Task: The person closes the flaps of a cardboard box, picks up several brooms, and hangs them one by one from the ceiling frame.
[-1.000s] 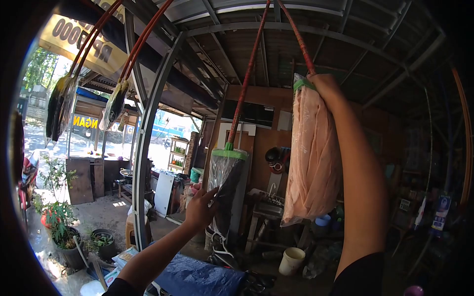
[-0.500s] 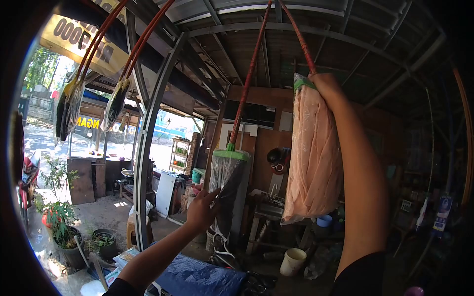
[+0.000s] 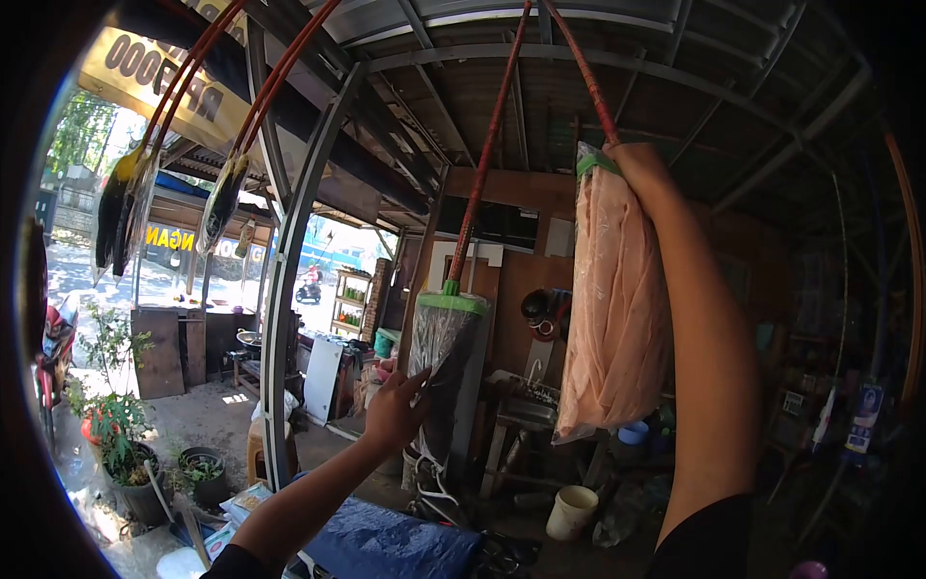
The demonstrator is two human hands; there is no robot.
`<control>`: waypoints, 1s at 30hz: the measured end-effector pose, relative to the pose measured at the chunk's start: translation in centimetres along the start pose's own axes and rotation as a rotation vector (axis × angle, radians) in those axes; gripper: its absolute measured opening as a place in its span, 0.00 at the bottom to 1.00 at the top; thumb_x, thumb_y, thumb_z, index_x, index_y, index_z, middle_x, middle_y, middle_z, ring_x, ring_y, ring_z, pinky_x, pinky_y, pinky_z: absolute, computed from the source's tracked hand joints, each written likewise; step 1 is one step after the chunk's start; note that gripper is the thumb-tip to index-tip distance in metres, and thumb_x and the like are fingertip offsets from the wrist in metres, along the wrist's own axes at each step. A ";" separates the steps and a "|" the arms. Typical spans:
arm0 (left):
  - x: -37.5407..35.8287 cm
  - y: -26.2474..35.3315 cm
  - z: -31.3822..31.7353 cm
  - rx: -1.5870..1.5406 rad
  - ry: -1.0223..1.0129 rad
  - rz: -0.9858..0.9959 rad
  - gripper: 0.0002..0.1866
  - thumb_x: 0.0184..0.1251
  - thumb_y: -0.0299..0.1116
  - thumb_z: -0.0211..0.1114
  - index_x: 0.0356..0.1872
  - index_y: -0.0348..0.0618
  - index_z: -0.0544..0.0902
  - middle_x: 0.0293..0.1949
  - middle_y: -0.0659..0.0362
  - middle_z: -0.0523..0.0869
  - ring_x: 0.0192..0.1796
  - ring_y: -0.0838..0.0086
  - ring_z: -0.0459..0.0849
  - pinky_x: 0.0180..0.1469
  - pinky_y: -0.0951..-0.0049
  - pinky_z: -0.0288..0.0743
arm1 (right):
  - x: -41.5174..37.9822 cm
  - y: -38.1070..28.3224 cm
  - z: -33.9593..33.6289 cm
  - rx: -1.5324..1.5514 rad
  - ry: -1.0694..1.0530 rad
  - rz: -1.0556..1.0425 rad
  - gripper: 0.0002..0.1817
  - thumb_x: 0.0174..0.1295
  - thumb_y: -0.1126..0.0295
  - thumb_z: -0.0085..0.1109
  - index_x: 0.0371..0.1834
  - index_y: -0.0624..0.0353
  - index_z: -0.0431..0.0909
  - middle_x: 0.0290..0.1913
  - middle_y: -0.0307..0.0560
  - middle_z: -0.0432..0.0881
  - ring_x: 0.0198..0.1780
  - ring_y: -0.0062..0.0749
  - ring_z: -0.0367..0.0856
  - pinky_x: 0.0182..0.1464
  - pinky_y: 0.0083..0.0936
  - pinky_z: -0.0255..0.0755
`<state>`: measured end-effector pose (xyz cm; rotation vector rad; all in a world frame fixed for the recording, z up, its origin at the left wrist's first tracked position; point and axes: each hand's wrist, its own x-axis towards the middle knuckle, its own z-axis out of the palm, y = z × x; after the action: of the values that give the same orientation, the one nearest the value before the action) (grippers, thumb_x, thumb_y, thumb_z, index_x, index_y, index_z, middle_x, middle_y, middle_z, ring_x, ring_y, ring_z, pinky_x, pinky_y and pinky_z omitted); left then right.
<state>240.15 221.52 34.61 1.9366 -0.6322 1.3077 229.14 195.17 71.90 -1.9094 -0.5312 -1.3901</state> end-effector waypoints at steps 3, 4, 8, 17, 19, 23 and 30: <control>-0.1 0.0 -0.1 -0.005 0.005 -0.004 0.23 0.56 0.34 0.66 0.56 0.51 0.79 0.33 0.53 0.76 0.35 0.59 0.80 0.37 0.60 0.75 | -0.4 -0.1 0.0 0.053 -0.016 0.001 0.15 0.60 0.59 0.57 0.29 0.62 0.79 0.24 0.40 0.78 0.25 0.24 0.75 0.30 0.25 0.67; -0.1 -0.1 -0.2 -0.005 0.004 -0.006 0.23 0.56 0.34 0.66 0.56 0.51 0.79 0.33 0.53 0.76 0.35 0.59 0.80 0.37 0.60 0.75 | -0.3 0.1 -0.1 0.034 -0.027 -0.003 0.15 0.60 0.59 0.57 0.29 0.61 0.79 0.24 0.40 0.78 0.25 0.24 0.75 0.30 0.25 0.67; 0.1 -0.4 -0.2 0.002 0.023 0.022 0.24 0.56 0.35 0.65 0.57 0.54 0.78 0.34 0.52 0.77 0.34 0.57 0.81 0.35 0.59 0.75 | -1.2 0.0 -0.1 0.044 -0.043 0.008 0.14 0.59 0.59 0.57 0.29 0.60 0.79 0.25 0.39 0.77 0.25 0.23 0.74 0.31 0.24 0.67; 0.3 -0.3 -0.3 -0.003 0.020 0.012 0.24 0.55 0.34 0.65 0.57 0.53 0.79 0.34 0.53 0.77 0.35 0.57 0.80 0.37 0.59 0.75 | -3.2 1.2 -1.4 0.096 -0.073 0.029 0.14 0.59 0.61 0.57 0.29 0.62 0.80 0.25 0.38 0.76 0.27 0.22 0.73 0.32 0.24 0.65; 0.2 -0.3 -0.2 -0.007 0.007 -0.009 0.23 0.56 0.34 0.65 0.57 0.52 0.79 0.34 0.53 0.76 0.36 0.58 0.80 0.38 0.60 0.74 | -4.3 1.2 -1.4 0.137 -0.071 0.048 0.13 0.59 0.61 0.57 0.30 0.60 0.80 0.25 0.37 0.76 0.27 0.21 0.72 0.32 0.23 0.65; 0.2 -0.4 -0.2 -0.018 -0.007 -0.016 0.23 0.56 0.34 0.65 0.57 0.50 0.79 0.36 0.53 0.77 0.37 0.58 0.80 0.38 0.60 0.75 | -4.5 1.7 -1.7 0.159 -0.079 0.030 0.13 0.59 0.58 0.57 0.29 0.57 0.78 0.26 0.34 0.74 0.26 0.19 0.71 0.31 0.21 0.65; 0.2 -1.0 0.3 0.001 0.066 0.063 0.25 0.54 0.34 0.65 0.57 0.54 0.78 0.33 0.53 0.77 0.33 0.58 0.80 0.35 0.60 0.75 | -3.2 1.6 -1.8 0.121 -0.092 0.036 0.13 0.60 0.60 0.57 0.31 0.60 0.80 0.26 0.36 0.76 0.28 0.21 0.72 0.33 0.23 0.65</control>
<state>241.13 221.86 34.45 1.8798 -0.6647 1.4055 227.96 193.01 68.79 -1.8820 -0.6082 -1.2239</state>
